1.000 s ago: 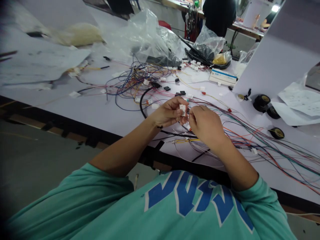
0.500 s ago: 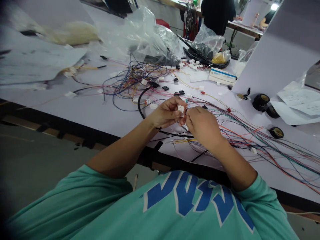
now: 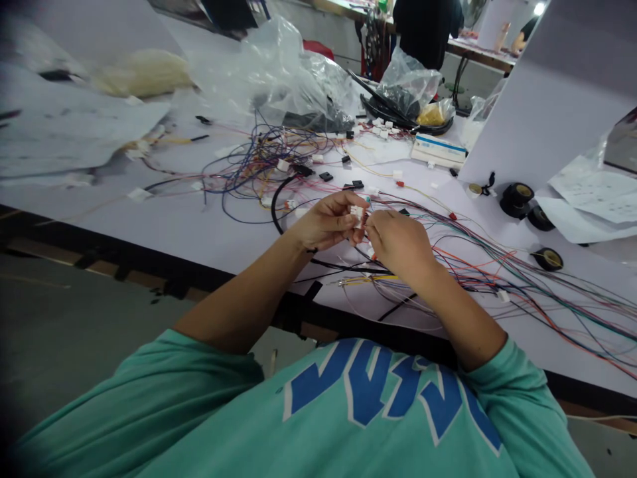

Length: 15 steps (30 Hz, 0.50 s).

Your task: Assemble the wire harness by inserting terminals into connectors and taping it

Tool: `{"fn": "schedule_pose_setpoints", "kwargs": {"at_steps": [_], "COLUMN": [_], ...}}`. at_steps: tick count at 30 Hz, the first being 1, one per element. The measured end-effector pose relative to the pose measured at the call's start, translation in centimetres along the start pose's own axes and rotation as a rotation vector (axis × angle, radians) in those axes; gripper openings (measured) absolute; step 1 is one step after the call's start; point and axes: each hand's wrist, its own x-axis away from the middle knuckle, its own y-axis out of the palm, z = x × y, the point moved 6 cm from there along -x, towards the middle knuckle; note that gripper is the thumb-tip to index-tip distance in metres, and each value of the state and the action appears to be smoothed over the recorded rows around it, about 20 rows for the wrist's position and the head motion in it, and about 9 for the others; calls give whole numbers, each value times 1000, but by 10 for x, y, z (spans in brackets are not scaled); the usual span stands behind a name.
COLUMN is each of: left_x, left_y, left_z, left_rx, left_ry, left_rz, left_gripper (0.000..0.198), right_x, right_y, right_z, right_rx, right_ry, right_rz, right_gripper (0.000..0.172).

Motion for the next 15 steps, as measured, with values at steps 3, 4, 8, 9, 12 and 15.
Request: {"fn": "schedule_pose_setpoints", "kwargs": {"at_steps": [3, 4, 8, 9, 12, 15], "left_x": [1, 2, 6, 7, 9, 11], "left_y": [-8, -11, -18, -19, -24, -33], "left_z": [10, 13, 25, 27, 32, 39], "left_rx": [-14, -16, -33, -37, -64, -76], "left_ry": [24, 42, 96, 105, 110, 144], "left_rz": [69, 105, 196, 204, 246, 314], "left_gripper": [42, 40, 33, 33, 29, 22], "right_x": [0, 0, -3, -5, -9, -9], "right_y": [-11, -13, -4, 2, 16, 17], "right_z": [4, 3, -5, -7, -5, 5], "right_rx": [41, 58, 89, 91, 92, 99], "right_ry": [14, 9, -45, -41, 38, 125], "right_rz": [90, 140, 177, 125, -46, -131], "right_gripper": [23, 25, 50, 50, 38, 27]}}
